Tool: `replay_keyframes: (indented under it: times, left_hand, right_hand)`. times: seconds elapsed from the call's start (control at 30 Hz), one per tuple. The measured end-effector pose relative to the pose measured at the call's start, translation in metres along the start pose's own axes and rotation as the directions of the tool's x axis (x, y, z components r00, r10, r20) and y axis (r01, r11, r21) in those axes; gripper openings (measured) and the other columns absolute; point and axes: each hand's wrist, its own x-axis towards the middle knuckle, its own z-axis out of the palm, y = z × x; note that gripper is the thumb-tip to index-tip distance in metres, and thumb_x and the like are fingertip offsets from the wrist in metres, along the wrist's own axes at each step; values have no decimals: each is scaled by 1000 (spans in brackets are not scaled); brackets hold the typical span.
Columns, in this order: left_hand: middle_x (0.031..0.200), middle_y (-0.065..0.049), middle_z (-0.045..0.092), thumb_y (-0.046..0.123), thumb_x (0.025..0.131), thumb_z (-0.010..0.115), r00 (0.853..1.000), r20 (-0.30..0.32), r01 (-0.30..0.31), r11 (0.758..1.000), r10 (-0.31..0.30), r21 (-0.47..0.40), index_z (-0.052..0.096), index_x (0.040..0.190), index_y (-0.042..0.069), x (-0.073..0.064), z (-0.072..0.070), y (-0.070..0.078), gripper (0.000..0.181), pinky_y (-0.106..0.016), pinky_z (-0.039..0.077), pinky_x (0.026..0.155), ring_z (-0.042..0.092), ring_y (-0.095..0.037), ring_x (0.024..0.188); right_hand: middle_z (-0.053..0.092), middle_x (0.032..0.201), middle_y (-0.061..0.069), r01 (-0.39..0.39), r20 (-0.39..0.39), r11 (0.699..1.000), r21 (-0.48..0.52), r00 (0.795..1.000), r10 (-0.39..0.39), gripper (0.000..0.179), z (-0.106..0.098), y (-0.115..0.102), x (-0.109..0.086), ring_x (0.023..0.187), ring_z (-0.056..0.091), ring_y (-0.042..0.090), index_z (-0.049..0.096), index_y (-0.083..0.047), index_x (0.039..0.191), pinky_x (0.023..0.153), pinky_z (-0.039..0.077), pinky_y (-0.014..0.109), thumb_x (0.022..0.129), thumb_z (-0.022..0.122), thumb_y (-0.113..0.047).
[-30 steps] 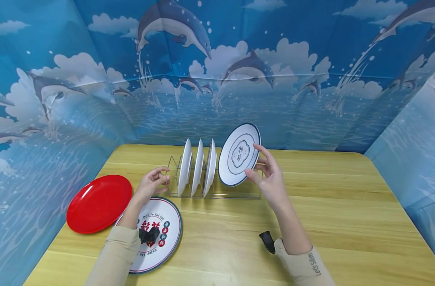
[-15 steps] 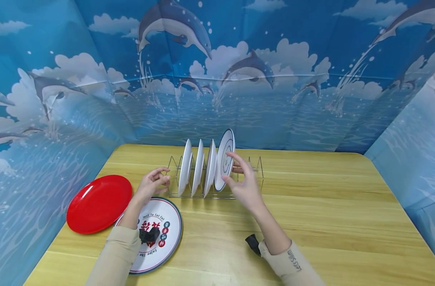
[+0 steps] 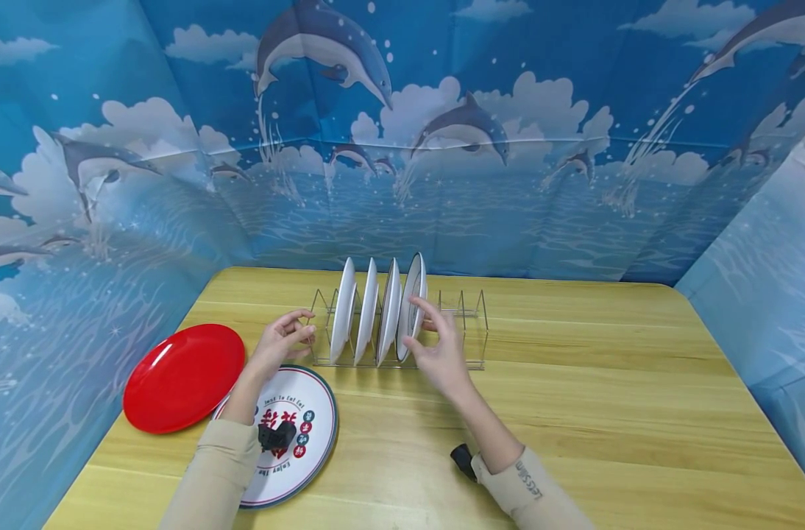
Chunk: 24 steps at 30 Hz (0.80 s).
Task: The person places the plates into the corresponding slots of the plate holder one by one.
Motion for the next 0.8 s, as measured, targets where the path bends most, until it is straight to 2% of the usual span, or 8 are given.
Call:
replay_keyframes:
  times: [0.13,0.43,0.63,0.73,0.8]
  left_hand:
    - [74,-1,56,4,88,59,1000,-7,6,1000,-6,-5,48,124,-5,0,1,1,38,-57,43,88,58,-11,77]
    - [73,0,55,5,89,58,1000,-5,3,1000,-3,-4,45,126,-7,3,-1,-4,41,-57,43,87,58,-10,77]
    - [74,2,55,9,88,61,1000,-23,11,1000,-11,-10,46,127,-3,11,-4,-18,43,-53,45,87,58,-9,78]
    - [75,3,55,12,88,62,999,-32,5,1000,-4,13,47,127,-2,11,-4,-20,45,-50,47,86,58,-9,79]
    - [75,3,54,14,88,62,999,-37,-5,1000,6,24,47,127,-2,11,-3,-21,45,-48,49,84,58,-9,79]
  right_hand:
    - [42,123,18,-12,4,1000,13,1000,12,64,2,3,-2,105,50,35,48,-16,131,61,55,37,75,68,8]
    - [42,119,19,12,17,1000,-23,1000,-12,64,5,7,-10,107,50,40,47,-18,131,63,54,25,76,69,6]
    - [40,118,18,22,30,999,-26,999,-21,64,6,11,-13,111,47,39,45,-20,133,51,51,23,78,67,5]
    - [39,119,19,5,40,1000,-15,999,-4,63,6,6,-15,113,45,40,44,-17,134,51,51,21,79,66,5]
    - [38,121,22,0,50,1000,-7,999,0,63,5,-3,-16,114,44,41,43,-13,135,56,53,22,80,64,7]
